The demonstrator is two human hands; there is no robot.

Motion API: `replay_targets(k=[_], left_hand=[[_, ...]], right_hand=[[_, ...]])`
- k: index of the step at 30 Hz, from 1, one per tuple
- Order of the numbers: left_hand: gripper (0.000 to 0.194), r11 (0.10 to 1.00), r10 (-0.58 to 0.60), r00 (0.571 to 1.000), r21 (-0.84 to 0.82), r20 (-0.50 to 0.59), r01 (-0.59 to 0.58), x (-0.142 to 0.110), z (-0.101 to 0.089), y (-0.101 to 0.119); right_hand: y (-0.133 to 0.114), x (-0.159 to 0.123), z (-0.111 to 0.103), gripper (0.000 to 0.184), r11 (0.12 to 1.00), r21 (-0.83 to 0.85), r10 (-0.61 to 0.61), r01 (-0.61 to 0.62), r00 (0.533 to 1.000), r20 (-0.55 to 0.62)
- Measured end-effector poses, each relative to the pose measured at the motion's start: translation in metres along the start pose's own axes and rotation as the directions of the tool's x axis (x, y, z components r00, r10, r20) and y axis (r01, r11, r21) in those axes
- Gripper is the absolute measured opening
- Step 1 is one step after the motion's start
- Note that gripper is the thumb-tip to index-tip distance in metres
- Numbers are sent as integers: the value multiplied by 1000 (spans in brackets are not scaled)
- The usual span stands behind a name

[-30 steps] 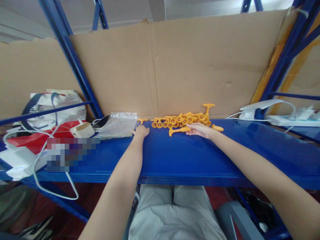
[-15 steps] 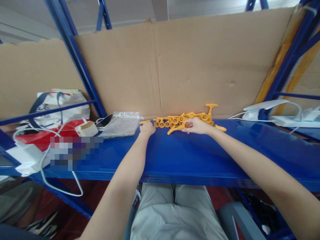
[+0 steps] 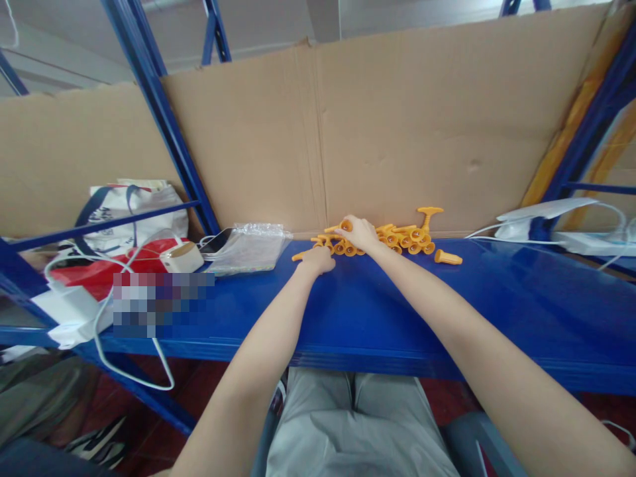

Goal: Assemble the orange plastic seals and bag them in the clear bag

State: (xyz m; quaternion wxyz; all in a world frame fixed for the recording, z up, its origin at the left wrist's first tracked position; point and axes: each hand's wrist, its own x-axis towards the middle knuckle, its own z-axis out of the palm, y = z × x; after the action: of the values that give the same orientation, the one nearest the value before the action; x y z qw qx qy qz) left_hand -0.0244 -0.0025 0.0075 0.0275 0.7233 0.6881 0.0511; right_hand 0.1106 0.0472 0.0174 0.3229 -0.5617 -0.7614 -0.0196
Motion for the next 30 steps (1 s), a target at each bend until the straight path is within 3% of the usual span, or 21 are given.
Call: replay_targets(k=[2, 5, 13, 17, 21, 25, 27, 30], left_hand=[[35, 998, 64, 996, -5, 68, -64, 1, 1, 0], [32, 993, 120, 988, -11, 101, -119, 5, 3, -1], [30, 986, 165, 978, -29, 125, -162, 6, 3, -1], [31, 981, 194, 973, -32, 126, -191, 6, 4, 1], [31, 976, 218, 969, -35, 118, -215, 9, 7, 1], [28, 976, 214, 972, -60, 98, -209, 9, 9, 1], [27, 976, 216, 972, -60, 93, -211, 7, 8, 2], [25, 975, 218, 972, -55, 88, -214, 5, 8, 4]], right_hand=[[-4, -5, 8, 44, 971, -224, -56, 81, 991, 118], [-6, -9, 16, 46, 912, -377, -87, 161, 975, 205], [1, -7, 27, 59, 919, -383, -41, 98, 987, 156], [7, -4, 23, 69, 947, -296, -63, 125, 975, 212], [17, -2, 1, 69, 948, -248, -138, 199, 960, 242], [34, -13, -39, 61, 930, -284, -168, 232, 958, 231], [47, -21, -63, 59, 933, -313, -97, 176, 963, 253], [79, -35, -94, 53, 921, -390, 107, 24, 945, 310]])
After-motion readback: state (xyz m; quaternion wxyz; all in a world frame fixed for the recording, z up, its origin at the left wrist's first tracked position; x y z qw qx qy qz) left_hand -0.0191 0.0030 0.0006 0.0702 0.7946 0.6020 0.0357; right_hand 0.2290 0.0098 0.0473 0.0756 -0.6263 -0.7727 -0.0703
